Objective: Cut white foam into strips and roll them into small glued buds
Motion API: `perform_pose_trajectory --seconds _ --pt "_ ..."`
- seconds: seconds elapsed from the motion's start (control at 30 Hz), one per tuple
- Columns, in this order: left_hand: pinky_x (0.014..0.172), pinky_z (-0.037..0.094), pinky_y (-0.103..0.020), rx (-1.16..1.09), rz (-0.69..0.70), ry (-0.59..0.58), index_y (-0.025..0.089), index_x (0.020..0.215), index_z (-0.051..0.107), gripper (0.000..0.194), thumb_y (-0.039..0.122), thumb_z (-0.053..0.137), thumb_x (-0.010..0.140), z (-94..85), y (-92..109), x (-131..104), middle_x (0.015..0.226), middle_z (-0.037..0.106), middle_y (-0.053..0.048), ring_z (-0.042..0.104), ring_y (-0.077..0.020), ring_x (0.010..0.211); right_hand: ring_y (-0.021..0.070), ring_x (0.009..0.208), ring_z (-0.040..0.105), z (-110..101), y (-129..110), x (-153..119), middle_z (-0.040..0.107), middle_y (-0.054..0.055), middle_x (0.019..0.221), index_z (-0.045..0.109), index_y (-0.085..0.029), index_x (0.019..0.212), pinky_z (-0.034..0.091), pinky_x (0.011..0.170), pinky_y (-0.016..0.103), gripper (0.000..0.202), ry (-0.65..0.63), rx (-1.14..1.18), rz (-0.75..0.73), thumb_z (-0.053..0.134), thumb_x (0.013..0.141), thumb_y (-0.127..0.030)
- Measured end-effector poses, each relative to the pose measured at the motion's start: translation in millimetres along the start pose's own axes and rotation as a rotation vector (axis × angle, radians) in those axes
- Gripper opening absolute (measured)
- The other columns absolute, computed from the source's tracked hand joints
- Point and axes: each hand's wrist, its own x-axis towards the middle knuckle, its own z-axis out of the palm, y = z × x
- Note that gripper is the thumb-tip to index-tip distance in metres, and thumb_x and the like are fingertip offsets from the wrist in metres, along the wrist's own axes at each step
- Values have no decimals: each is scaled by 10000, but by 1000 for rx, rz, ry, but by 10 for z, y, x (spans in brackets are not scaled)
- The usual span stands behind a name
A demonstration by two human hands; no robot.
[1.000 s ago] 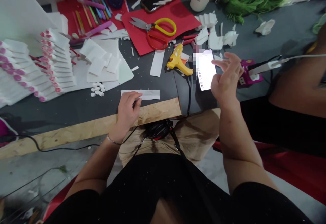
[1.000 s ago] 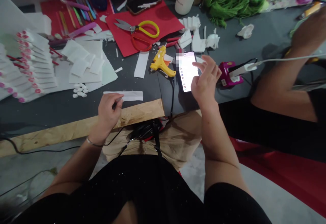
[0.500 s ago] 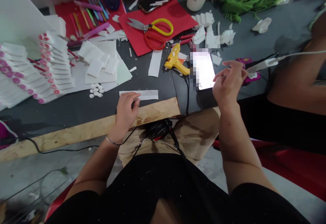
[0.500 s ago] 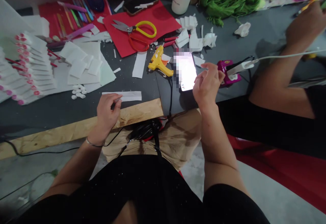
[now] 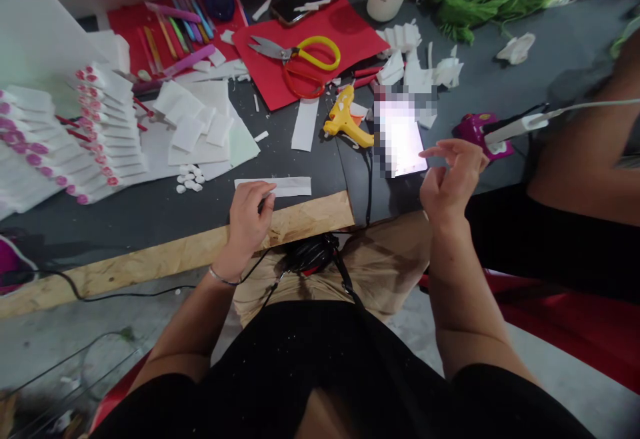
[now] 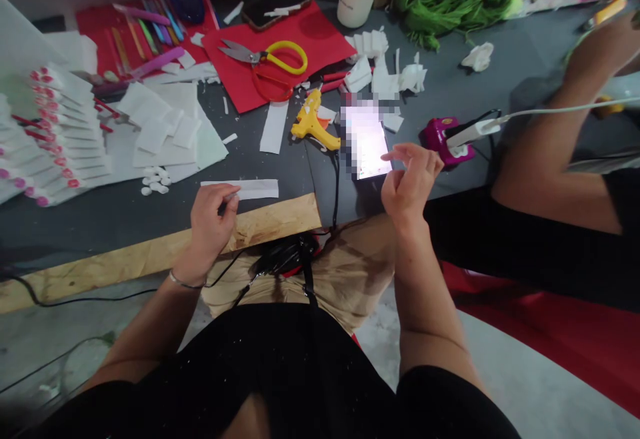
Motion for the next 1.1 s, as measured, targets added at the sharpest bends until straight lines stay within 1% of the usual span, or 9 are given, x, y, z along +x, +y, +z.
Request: perform_pose_trajectory --seconds 0.13,0.2,0.27,0.37,0.53,0.8,0.93,1.03,1.1 --pt "978 601 -417 -5 -3 -2 243 1155 743 224 321 545 1085 -11 19 2 1116 793 -74 719 -215 1081 395 1154 659 42 66 -134 719 151 1218 586 -252 1282 474 1085 680 424 46 -21 -54 536 861 -272" --pt "982 597 -416 4 0 13 247 1143 742 211 300 547 1082 -18 30 3 1118 791 -69 717 -214 1091 420 1237 637 97 85 -165 662 204 1345 533 -202 1403 476 1106 688 566 18 -11 -69 605 899 -450" --pt "988 592 -414 7 20 31 250 1138 741 204 272 547 1079 -23 38 4 1126 791 -64 718 -213 1099 455 1353 586 163 94 -173 591 242 1471 440 -182 1522 440 1154 713 796 -77 -13 -46 658 880 -598" --pt "987 588 -415 5 47 43 247 1144 738 198 245 553 1073 -22 36 5 1132 795 -66 721 -215 1097 497 1474 493 260 98 -149 521 274 1563 338 -170 1615 378 1203 745 994 -195 -46 -1 695 848 -693" --pt "976 580 -396 3 59 44 244 1143 741 196 264 555 1083 -5 13 11 1122 794 -64 715 -209 1090 542 1459 485 363 94 -47 525 337 1549 330 -82 1636 340 1199 787 1093 -251 -140 44 718 830 -710" --pt "974 588 -378 2 65 48 232 1145 746 198 249 561 1077 -3 15 12 1121 800 -58 726 -200 1090 516 1480 462 417 -31 64 489 325 1603 315 -72 1642 330 1225 730 1037 -281 -148 99 733 816 -537" --pt "968 590 -377 1 72 54 231 1150 742 190 243 570 1070 2 11 16 1112 799 -59 725 -202 1086 527 1505 435 441 -94 71 471 346 1607 334 -42 1637 334 1217 740 1027 -275 -146 144 698 856 -601" --pt "967 589 -383 7 69 45 231 1152 736 186 240 570 1067 2 9 12 1116 798 -61 723 -205 1082 528 1484 453 389 -136 50 475 341 1611 360 -59 1638 363 1179 760 991 -221 -133 163 625 906 -672" --pt "970 586 -386 14 75 39 230 1153 732 185 228 569 1065 -7 16 3 1122 798 -63 723 -207 1084 512 1452 484 309 -224 28 502 322 1600 419 -85 1617 397 1149 756 910 -124 -137 156 559 950 -688"
